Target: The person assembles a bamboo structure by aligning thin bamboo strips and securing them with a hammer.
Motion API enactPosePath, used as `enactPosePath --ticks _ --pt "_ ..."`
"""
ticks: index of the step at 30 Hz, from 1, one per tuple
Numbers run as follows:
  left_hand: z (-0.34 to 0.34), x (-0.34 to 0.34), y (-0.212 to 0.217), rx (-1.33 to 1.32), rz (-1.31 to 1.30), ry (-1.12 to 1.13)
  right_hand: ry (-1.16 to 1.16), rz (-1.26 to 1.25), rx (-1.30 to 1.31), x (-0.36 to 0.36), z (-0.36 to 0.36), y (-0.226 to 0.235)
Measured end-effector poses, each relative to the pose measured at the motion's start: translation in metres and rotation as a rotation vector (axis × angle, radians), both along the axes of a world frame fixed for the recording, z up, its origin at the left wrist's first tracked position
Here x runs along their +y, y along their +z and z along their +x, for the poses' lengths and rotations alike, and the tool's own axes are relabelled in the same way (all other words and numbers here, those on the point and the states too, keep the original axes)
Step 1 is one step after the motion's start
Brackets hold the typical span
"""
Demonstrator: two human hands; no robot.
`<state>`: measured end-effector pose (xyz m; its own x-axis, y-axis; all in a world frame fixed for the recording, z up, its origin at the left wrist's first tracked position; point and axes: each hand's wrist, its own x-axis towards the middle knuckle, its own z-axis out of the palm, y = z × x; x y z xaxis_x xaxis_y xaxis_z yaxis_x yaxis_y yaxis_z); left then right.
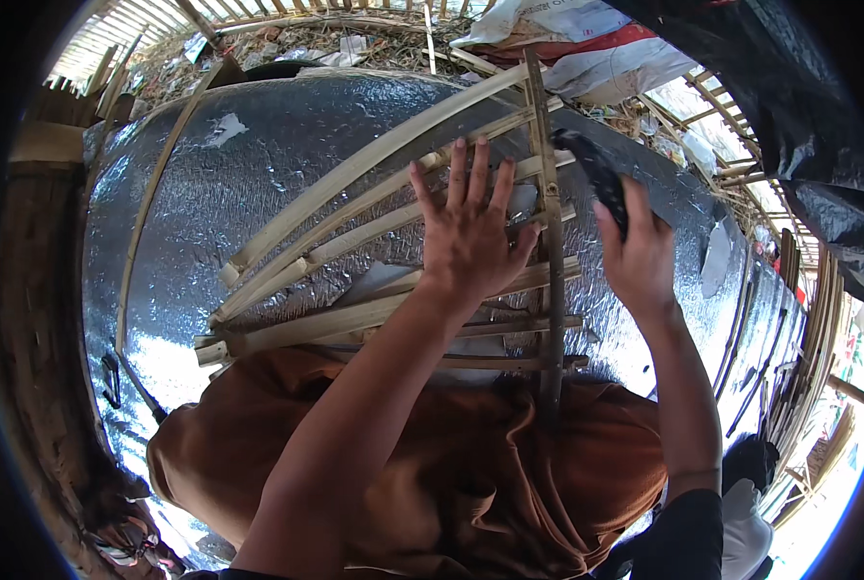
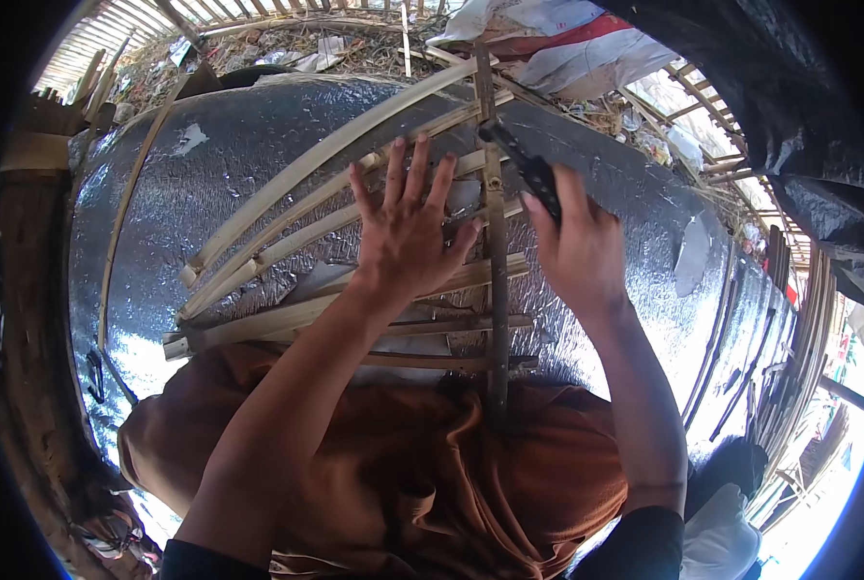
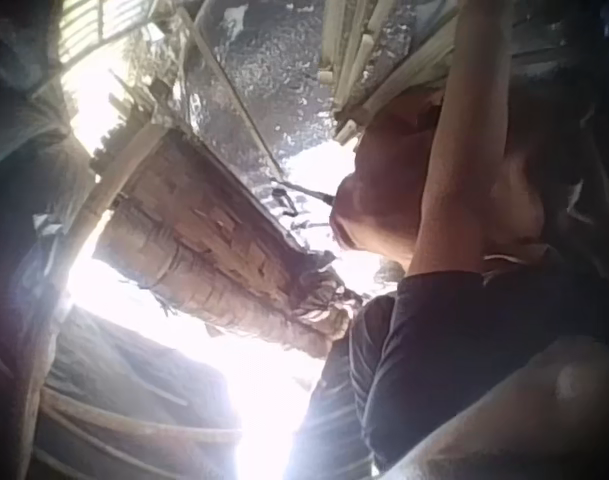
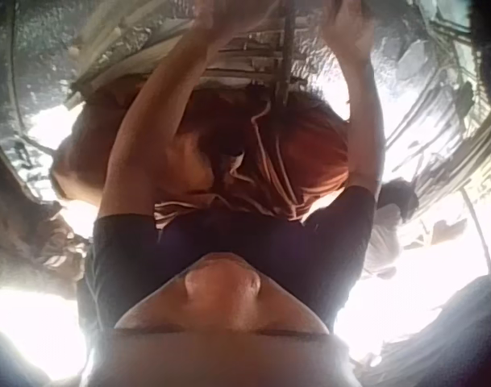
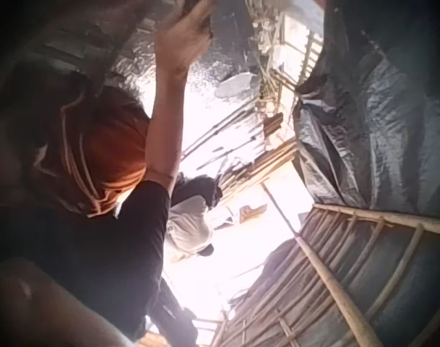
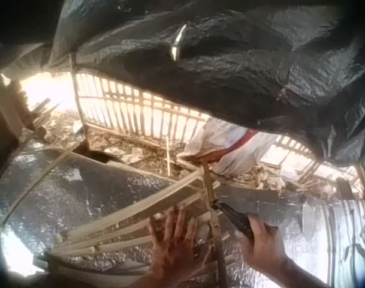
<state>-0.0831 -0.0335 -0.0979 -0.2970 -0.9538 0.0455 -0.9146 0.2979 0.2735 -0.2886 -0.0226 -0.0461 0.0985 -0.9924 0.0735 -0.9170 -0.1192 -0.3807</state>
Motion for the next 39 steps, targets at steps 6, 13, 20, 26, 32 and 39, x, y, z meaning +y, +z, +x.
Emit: enactPosePath --ticks 6,13,20,26,32,39 --pt "-0.002 -0.001 0.000 -0.020 -0.011 -0.008 0.079 0.077 0.142 -0.014 0.009 0.025" --pt "-0.004 0.002 -0.003 -0.019 0.004 -0.016 0.014 0.018 0.049 0.000 0.019 0.040" --pt "-0.003 0.003 -0.001 0.000 -0.016 -0.027 -0.065 0.187 0.035 -0.013 0.008 0.022" --pt "-0.002 0.003 -0.004 -0.009 -0.019 -0.023 -0.154 -0.140 -0.295 -0.039 0.010 0.076" --pt "-0.006 0.001 0.007 -0.058 0.027 -0.022 -0.127 -0.071 -0.120 -0.071 -0.003 0.034" --pt "-0.001 0.001 0.005 -0.044 0.018 -0.016 -0.117 0.051 -0.032 -0.076 0.013 0.001"
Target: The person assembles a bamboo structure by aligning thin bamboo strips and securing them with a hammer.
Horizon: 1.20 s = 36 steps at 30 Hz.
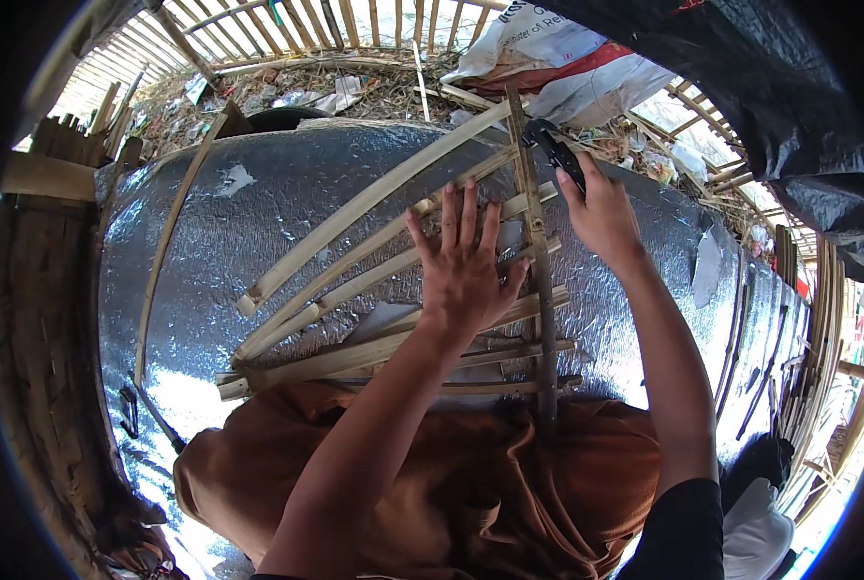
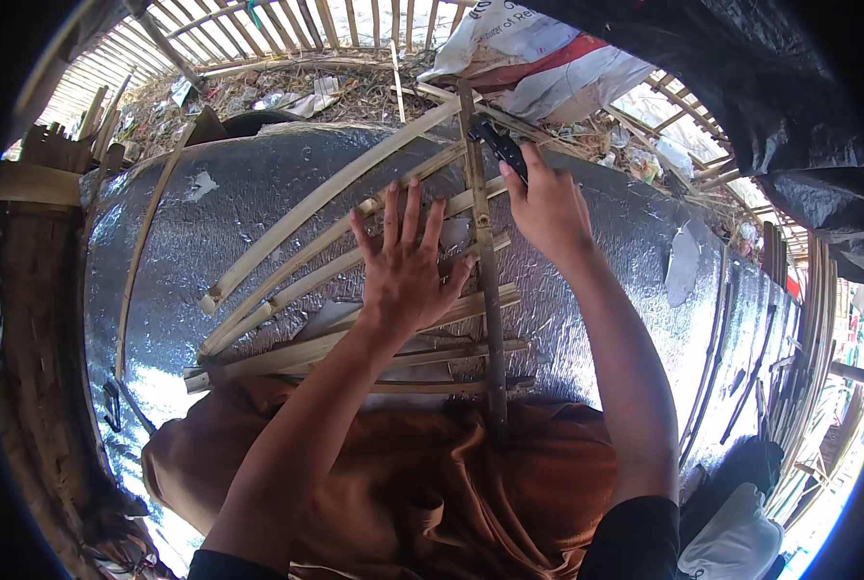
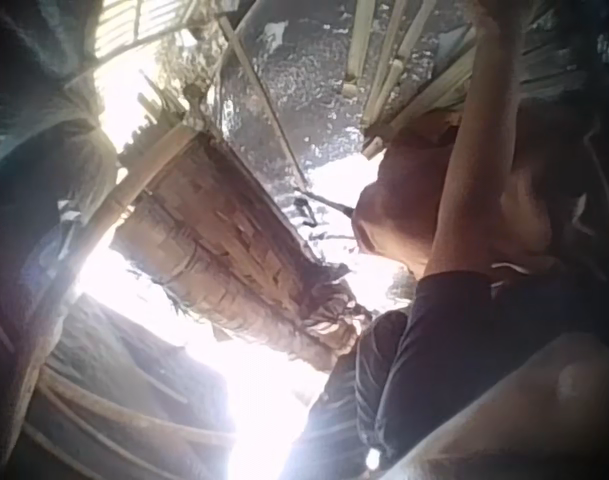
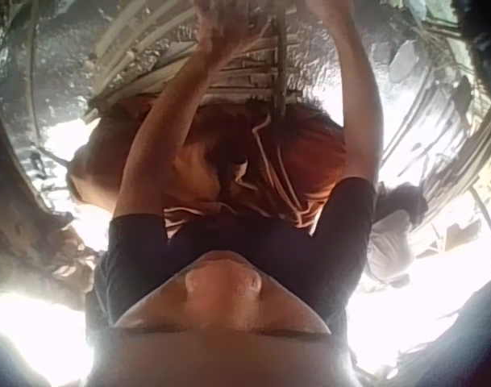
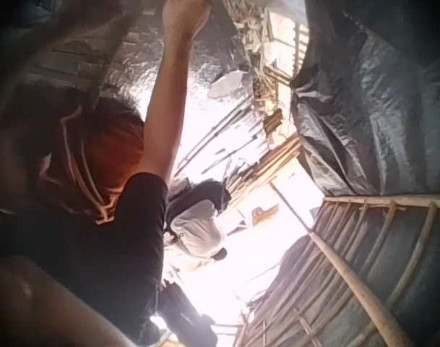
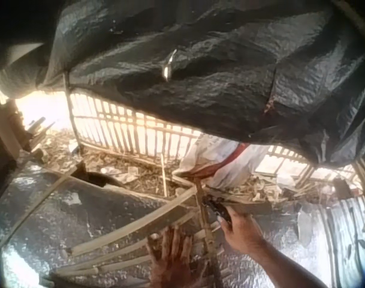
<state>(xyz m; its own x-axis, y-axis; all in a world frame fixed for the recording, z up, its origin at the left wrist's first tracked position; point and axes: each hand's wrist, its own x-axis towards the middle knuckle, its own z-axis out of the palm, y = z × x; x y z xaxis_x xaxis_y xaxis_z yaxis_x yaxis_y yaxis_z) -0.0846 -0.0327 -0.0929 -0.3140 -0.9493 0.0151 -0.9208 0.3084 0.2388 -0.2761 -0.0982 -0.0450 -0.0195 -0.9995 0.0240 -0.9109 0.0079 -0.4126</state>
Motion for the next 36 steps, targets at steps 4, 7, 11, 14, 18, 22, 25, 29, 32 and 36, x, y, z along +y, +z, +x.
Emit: enactPosePath --ticks 4,7,11,14,18,22,25,29,32,36 --pt "0.000 -0.004 0.011 0.002 0.055 -0.012 0.001 0.032 0.031 0.002 -0.003 -0.010" --pt "-0.001 -0.023 0.036 0.036 0.162 -0.002 -0.033 0.038 0.032 0.003 -0.003 -0.012" --pt "0.014 -0.043 0.010 0.018 -0.187 0.032 -0.036 0.048 0.021 0.001 0.002 -0.008" --pt "0.017 -0.045 -0.009 -0.030 -0.096 0.063 -0.051 -0.036 -0.043 -0.004 0.006 0.011" --pt "0.013 -0.046 -0.010 -0.105 -0.020 0.052 -0.091 -0.298 -0.240 0.001 0.012 0.032" --pt "0.009 -0.044 -0.010 -0.070 -0.062 0.033 -0.009 -0.223 -0.065 -0.001 -0.005 -0.003" --pt "0.015 -0.048 -0.009 -0.077 -0.044 0.071 0.038 -0.039 0.209 -0.004 0.007 0.021" --pt "0.018 -0.040 -0.010 -0.103 -0.062 0.058 -0.095 -0.272 -0.211 -0.001 0.013 0.072" --pt "0.012 -0.040 -0.013 -0.084 -0.100 0.049 -0.105 -0.367 -0.318 -0.005 -0.002 0.089" --pt "0.008 -0.040 -0.013 -0.085 -0.119 0.046 -0.145 -0.382 -0.447 0.020 -0.013 0.110"
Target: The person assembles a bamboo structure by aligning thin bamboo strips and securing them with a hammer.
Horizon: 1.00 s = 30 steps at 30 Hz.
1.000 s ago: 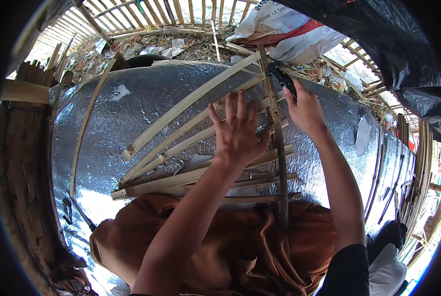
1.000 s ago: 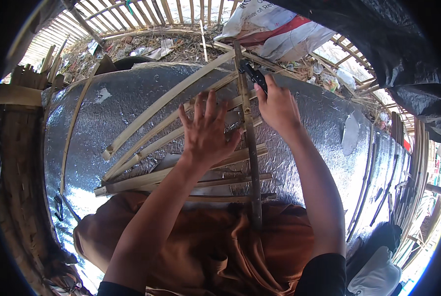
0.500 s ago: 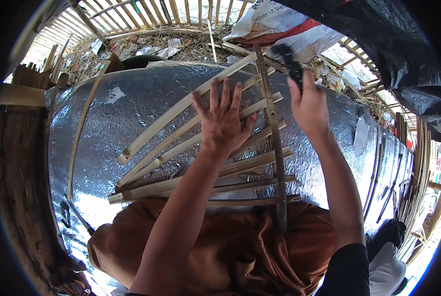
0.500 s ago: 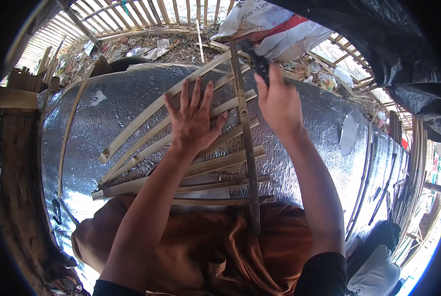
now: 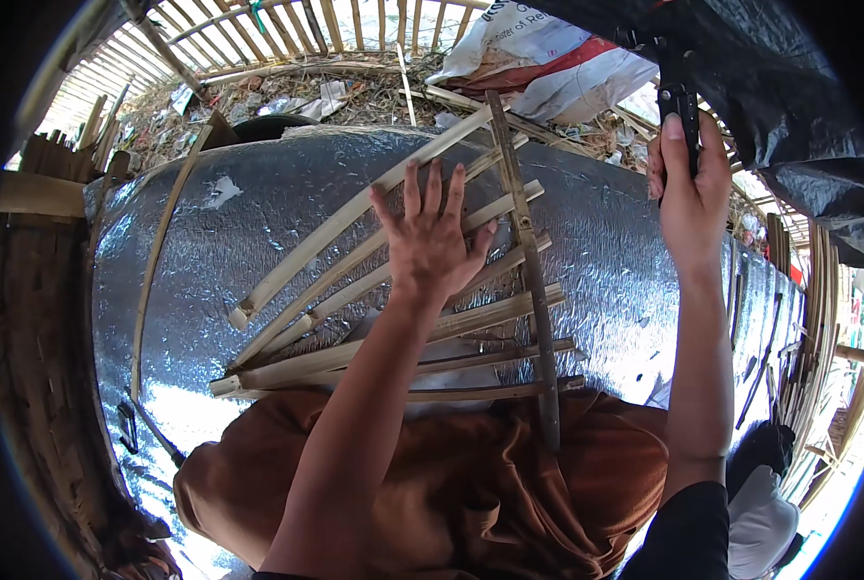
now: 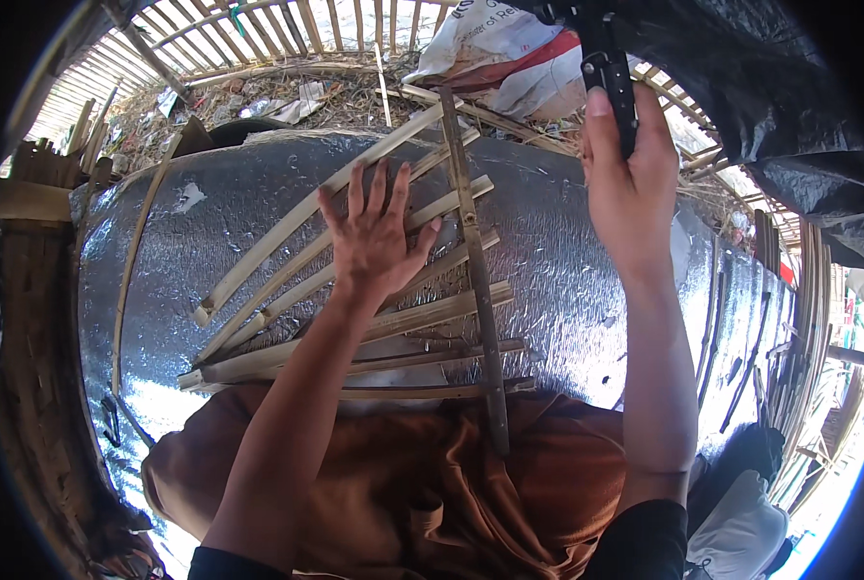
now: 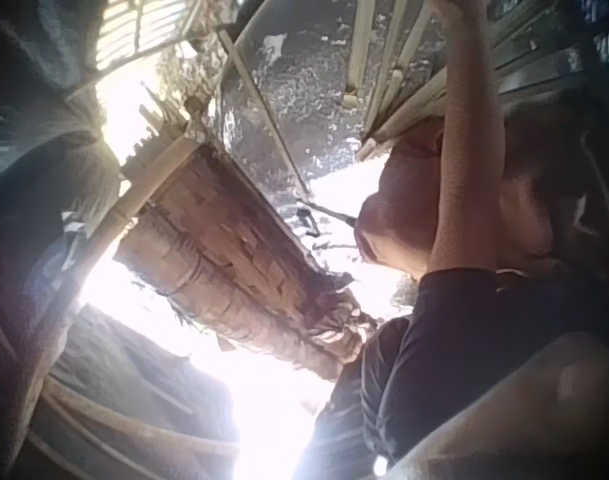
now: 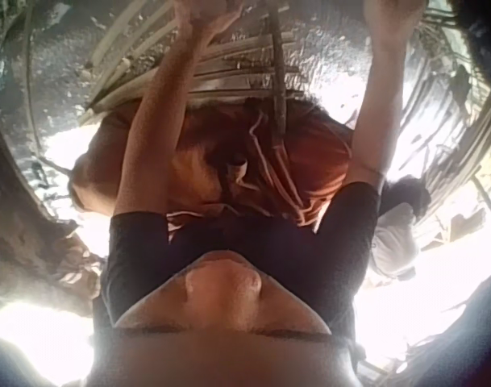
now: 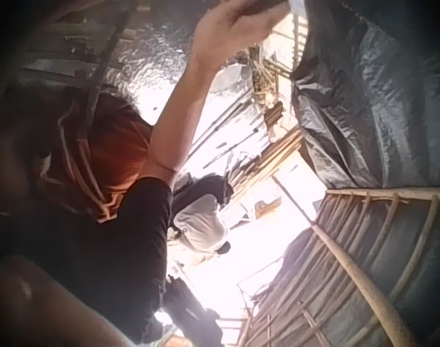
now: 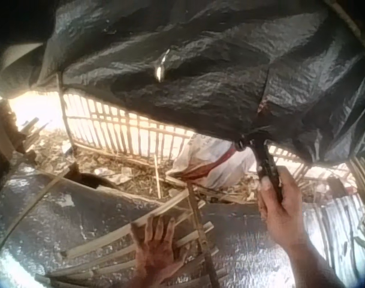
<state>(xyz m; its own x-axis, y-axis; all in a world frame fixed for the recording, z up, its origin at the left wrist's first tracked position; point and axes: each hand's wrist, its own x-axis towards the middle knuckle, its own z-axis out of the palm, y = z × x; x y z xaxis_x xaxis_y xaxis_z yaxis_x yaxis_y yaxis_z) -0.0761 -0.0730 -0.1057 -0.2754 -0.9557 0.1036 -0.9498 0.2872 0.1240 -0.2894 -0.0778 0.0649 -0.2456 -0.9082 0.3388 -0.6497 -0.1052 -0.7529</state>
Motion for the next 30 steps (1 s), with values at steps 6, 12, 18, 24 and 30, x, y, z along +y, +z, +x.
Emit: enactPosePath --ticks 6,12,18,24,30 --pt "0.004 0.000 0.004 -0.042 0.043 -0.002 0.077 0.368 0.145 0.096 -0.016 0.009" --pt "0.004 0.006 0.006 0.024 -0.103 -0.060 0.127 0.617 0.302 0.154 -0.035 -0.047" --pt "-0.005 0.037 0.014 0.132 0.033 -0.114 0.206 0.449 0.416 0.137 -0.018 -0.078" --pt "-0.004 0.038 0.012 0.091 0.067 -0.130 0.255 0.489 0.455 0.117 -0.002 -0.082" --pt "-0.005 0.038 0.010 0.091 0.060 -0.132 0.165 0.312 0.288 0.123 0.008 -0.073"
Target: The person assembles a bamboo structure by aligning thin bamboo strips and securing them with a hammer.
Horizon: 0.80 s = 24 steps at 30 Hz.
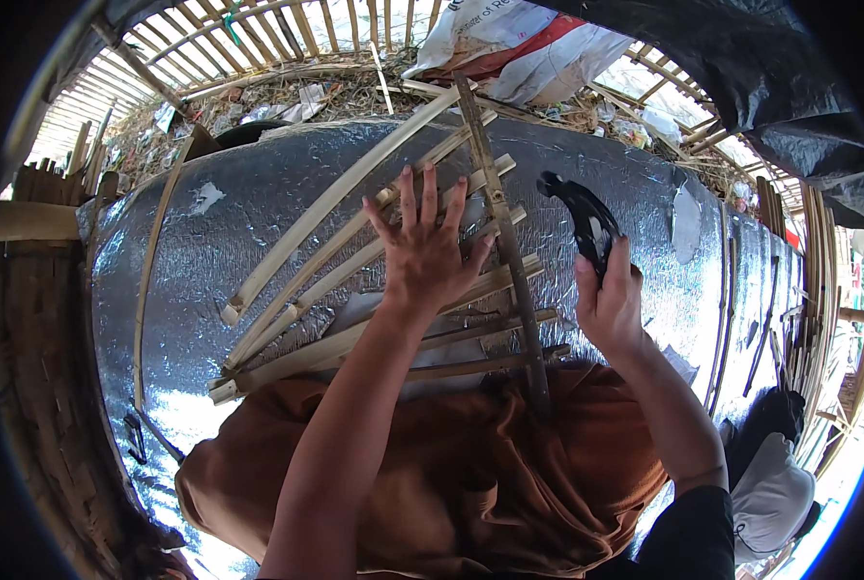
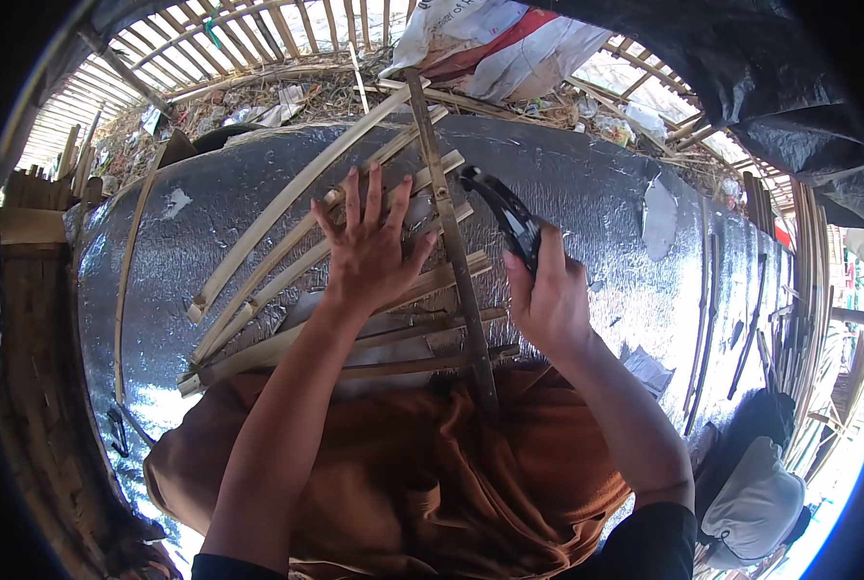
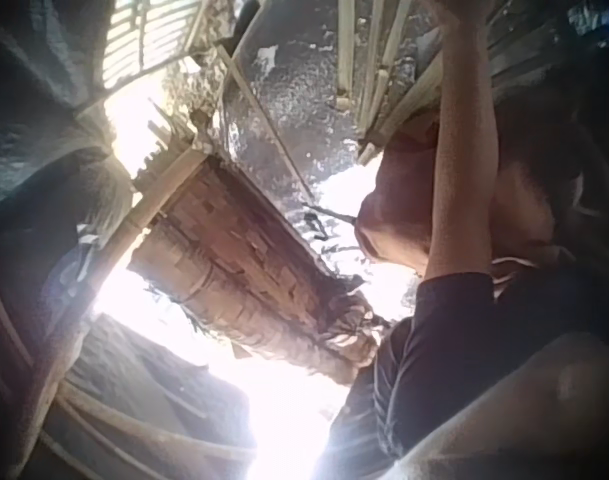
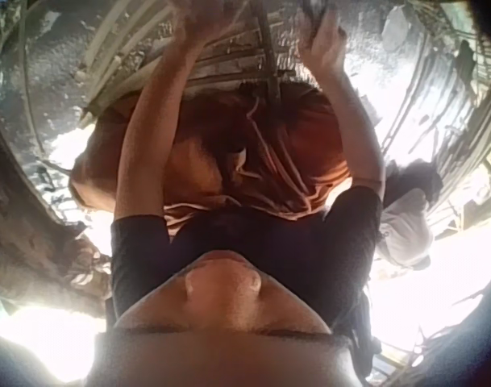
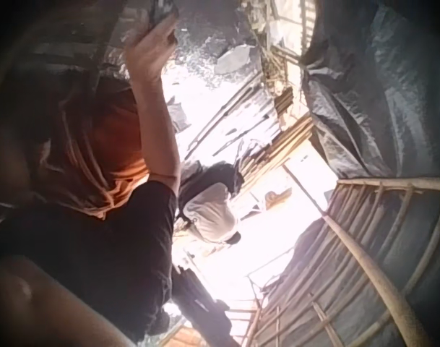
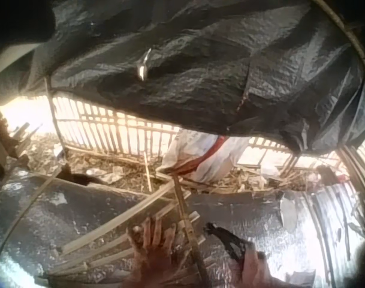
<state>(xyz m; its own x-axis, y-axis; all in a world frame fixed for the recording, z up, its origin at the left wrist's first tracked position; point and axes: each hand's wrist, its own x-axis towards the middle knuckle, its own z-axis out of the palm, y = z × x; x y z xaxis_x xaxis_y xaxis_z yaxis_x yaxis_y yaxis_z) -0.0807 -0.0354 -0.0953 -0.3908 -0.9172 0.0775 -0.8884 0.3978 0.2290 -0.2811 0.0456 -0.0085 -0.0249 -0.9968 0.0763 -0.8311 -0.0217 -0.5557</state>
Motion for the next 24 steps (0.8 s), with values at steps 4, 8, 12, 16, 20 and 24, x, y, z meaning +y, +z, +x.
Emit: enactPosePath --ticks 4,8,12,16,20,24 --pt "0.000 -0.002 -0.005 -0.021 -0.018 -0.008 0.158 0.151 0.187 -0.014 -0.011 0.000" --pt "-0.003 0.002 -0.003 -0.068 -0.014 -0.014 0.046 -0.078 0.014 -0.005 -0.010 0.001" --pt "-0.001 -0.001 -0.004 -0.053 -0.004 -0.022 0.210 0.097 0.211 -0.011 -0.003 0.014" --pt "-0.004 0.001 -0.008 -0.029 -0.013 -0.007 0.140 0.053 0.050 -0.006 -0.022 -0.020" --pt "0.000 0.000 -0.014 -0.079 -0.028 0.015 0.191 -0.065 0.109 -0.005 -0.023 -0.021" --pt "0.001 -0.003 -0.010 -0.030 -0.043 0.011 0.162 0.086 0.219 -0.008 -0.010 -0.019"
